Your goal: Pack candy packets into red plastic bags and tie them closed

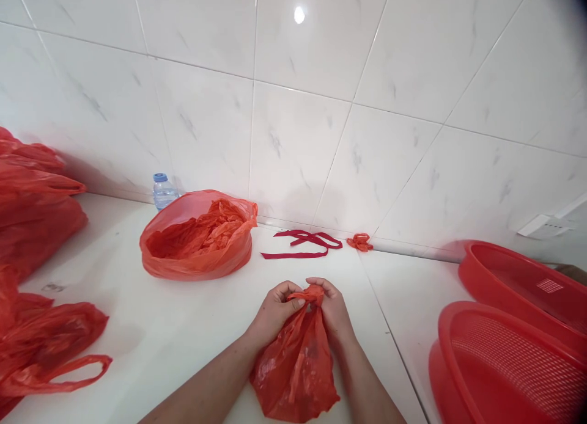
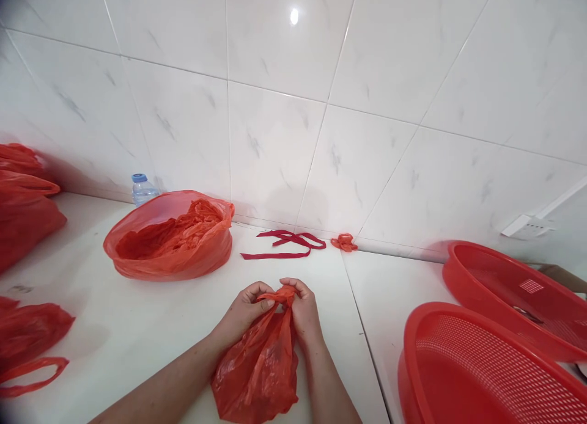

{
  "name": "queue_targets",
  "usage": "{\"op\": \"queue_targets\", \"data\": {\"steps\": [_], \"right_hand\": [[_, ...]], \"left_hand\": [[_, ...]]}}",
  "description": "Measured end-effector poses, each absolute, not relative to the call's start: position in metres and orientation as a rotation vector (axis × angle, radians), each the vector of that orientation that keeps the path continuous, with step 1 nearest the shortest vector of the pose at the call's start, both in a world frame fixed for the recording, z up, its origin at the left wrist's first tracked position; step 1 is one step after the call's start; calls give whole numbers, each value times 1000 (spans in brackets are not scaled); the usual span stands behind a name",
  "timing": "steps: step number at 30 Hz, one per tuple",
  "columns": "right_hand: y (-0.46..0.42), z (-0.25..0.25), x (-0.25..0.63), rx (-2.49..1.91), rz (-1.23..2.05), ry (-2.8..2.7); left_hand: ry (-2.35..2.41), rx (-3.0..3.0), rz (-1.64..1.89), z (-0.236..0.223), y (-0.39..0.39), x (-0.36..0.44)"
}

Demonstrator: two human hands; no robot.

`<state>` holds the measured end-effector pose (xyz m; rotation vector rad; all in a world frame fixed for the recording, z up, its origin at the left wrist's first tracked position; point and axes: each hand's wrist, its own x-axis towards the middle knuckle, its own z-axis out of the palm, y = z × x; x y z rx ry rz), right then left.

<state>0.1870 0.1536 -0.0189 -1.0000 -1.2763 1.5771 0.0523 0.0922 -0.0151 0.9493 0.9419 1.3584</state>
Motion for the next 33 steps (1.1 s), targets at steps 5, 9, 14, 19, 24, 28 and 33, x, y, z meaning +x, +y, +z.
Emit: {"op": "queue_targets", "data": {"steps": [5,9,14,19,24,28,33], "right_hand": [[153,-14,184,-1069,1434,-1363],[151,-11,183,-1073,1469,-1336],[150,-14,186,-1012,1543,-1271],[152,-15,193,-963,1635,-1238],[151,-10,202,-731,1834,-1089],[159,-14,207,-727,1751,-990],[176,-19,221,-1118,1171,-1270]], "left_hand": [[906,935,1366,-15,91,52],[936,946,1358,-13,90,52],[854,910,1387,-12,90,53],[775,821,1456,-10,90,54],[712,761,1475,-10,89,54],[648,627,1516,-12,90,50],[519,504,1545,-10,93,37]]}}
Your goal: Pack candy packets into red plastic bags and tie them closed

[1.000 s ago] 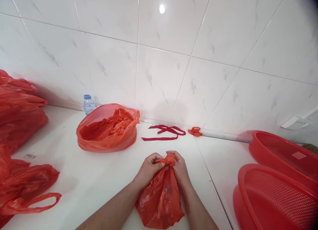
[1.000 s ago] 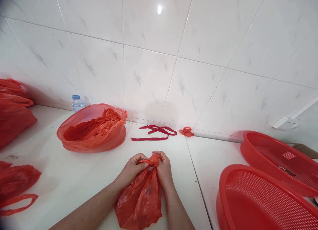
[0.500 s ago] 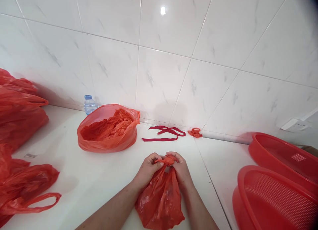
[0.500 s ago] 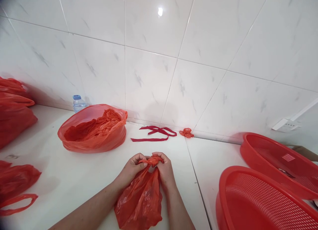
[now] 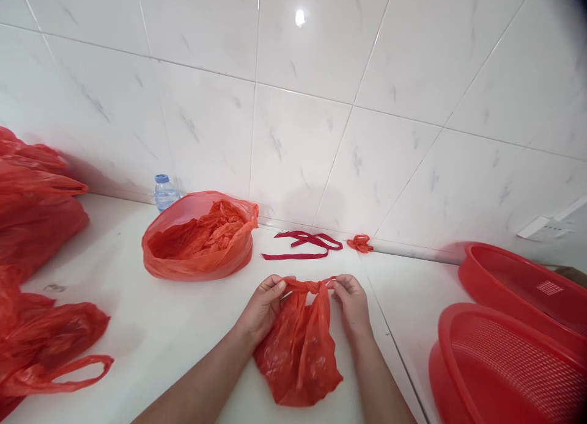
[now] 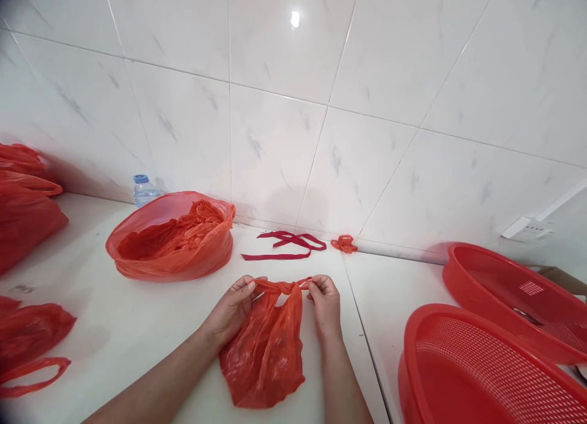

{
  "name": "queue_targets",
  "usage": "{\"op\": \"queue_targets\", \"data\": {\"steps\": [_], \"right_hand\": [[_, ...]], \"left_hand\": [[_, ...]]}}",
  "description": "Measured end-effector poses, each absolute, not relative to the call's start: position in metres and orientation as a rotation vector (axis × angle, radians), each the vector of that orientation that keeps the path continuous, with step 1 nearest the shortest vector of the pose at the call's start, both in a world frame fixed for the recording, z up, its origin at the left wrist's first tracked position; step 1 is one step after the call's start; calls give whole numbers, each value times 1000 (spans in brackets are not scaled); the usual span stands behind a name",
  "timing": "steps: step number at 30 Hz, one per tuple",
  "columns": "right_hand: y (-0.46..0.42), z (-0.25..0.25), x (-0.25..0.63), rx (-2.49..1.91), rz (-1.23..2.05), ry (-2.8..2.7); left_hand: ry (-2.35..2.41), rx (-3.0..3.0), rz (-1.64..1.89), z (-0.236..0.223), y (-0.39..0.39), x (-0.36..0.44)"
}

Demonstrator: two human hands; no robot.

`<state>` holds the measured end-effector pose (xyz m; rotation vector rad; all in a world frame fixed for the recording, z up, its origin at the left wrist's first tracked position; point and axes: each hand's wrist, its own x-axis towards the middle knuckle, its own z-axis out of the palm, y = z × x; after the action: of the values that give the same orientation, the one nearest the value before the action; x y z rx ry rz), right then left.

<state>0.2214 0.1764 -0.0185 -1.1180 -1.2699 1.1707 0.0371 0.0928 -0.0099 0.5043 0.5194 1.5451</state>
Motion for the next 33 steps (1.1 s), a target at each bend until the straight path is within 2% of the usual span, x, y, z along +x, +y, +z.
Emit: {"op": "queue_targets", "data": {"steps": [3,9,18,24,30,33], "right_hand": [[184,-19,236,-1316,871,-1257],[190,-22,254,-1460,667,-1150],[188,-24,246,-1453,719,-1203],[191,-26,253,-1418,776,-1100],[191,-24,253,-1396,854,-1056],[190,-22,252,-1433,895,-1112]], "left_hand": [[454,527,1538,-8,93,26],[359,670,1345,-8,88,16],[455,763,1138,-15,84,15],[416,494,1448,-8,90,8],[978,744,1621,-7,99,4],[1089,1015,1505,-6,93,12]]}}
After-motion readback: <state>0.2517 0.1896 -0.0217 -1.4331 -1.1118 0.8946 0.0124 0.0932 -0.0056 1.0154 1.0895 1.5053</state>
